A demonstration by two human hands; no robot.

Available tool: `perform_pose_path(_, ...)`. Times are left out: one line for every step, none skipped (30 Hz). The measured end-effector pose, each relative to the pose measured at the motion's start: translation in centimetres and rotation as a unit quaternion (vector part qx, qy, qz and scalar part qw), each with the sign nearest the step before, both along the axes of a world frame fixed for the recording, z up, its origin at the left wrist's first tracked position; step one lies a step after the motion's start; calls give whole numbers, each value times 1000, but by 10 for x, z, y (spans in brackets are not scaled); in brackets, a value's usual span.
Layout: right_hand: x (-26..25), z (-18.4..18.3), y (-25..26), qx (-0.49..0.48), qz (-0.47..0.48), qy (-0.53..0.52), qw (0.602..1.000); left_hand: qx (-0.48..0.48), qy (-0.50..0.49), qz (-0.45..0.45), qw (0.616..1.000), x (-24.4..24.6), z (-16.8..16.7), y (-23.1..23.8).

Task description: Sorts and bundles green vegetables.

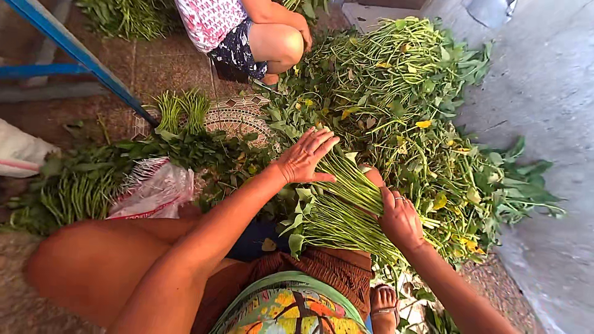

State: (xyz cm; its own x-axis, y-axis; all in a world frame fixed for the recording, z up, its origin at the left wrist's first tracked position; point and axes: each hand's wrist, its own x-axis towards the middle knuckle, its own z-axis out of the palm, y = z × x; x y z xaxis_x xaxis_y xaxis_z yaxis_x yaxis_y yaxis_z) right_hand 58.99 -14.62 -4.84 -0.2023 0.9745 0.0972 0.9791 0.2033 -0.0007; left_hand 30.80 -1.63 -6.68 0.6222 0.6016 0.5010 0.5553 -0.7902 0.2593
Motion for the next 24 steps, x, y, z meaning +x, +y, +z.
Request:
perform_pose_path(2,0,-3,10,8,9,1000,5,-31,7,999,11,8,-6)
perform_pose_path(3,1,-6,22,16,14,1000,7,-63,3,998,25,15,-12)
perform_pose_path(5,1,-9,30,23,15,999,5,-86,-8,996,42,22,-19)
perform_pose_path(6,1,-12,33,28,18,999,-4,-93,-24,995,60,28,-25)
perform_pose_path(7,1,-16,30,29,22,999,-28,-79,-49,995,77,33,-31)
perform_pose_path(9,0,-20,29,33,24,999,-65,-48,-82,993,91,37,-35)
perform_pose_path(12,-2,-24,33,40,25,998,-112,-3,-116,987,101,38,-37)
perform_pose_path(16,-5,-28,32,45,30,998,-164,51,-140,975,109,36,-37)
perform_pose_path(21,-6,-31,19,45,36,998,-214,101,-149,960,115,32,-37)
perform_pose_path(26,-6,-33,-13,38,44,998,-261,131,-140,946,118,26,-39)
perform_pose_path(30,-4,-33,-60,26,53,996,-305,149,-118,933,121,21,-44)
perform_pose_path(35,-1,-32,-121,11,62,991,-336,157,-89,925,125,17,-51)
perform_pose_path(41,2,-26,-195,-3,73,978,-355,161,-61,919,129,15,-58)
perform_pose_path(50,6,-20,-259,-11,93,961,-373,164,-39,912,133,16,-64)
perform_pose_path(62,11,-13,-312,-17,126,942,-388,165,-18,907,138,17,-70)
perform_pose_path(73,18,-8,-345,-19,171,923,-400,167,1,901,142,20,-73)
perform_pose_path(81,24,-6,-351,-17,207,913,-410,170,19,896,146,24,-76)
perform_pose_path(82,29,-7,-336,-13,219,916,-418,176,35,891,150,26,-78)
perform_pose_path(76,31,-8,-318,-5,214,924,-425,178,52,886,154,28,-79)
perform_pose_path(66,28,-11,-304,11,195,933,-435,180,68,880,157,29,-79)
perform_pose_path(54,22,-14,-297,27,162,941,-446,179,82,873,159,30,-80)
perform_pose_path(43,14,-18,-294,44,107,949,-456,173,94,868,161,29,-80)
perform_pose_path(34,6,-20,-306,45,50,950,-465,158,105,865,160,27,-79)
perform_pose_path(30,-1,-22,-297,47,16,954,-470,144,111,864,157,25,-77)
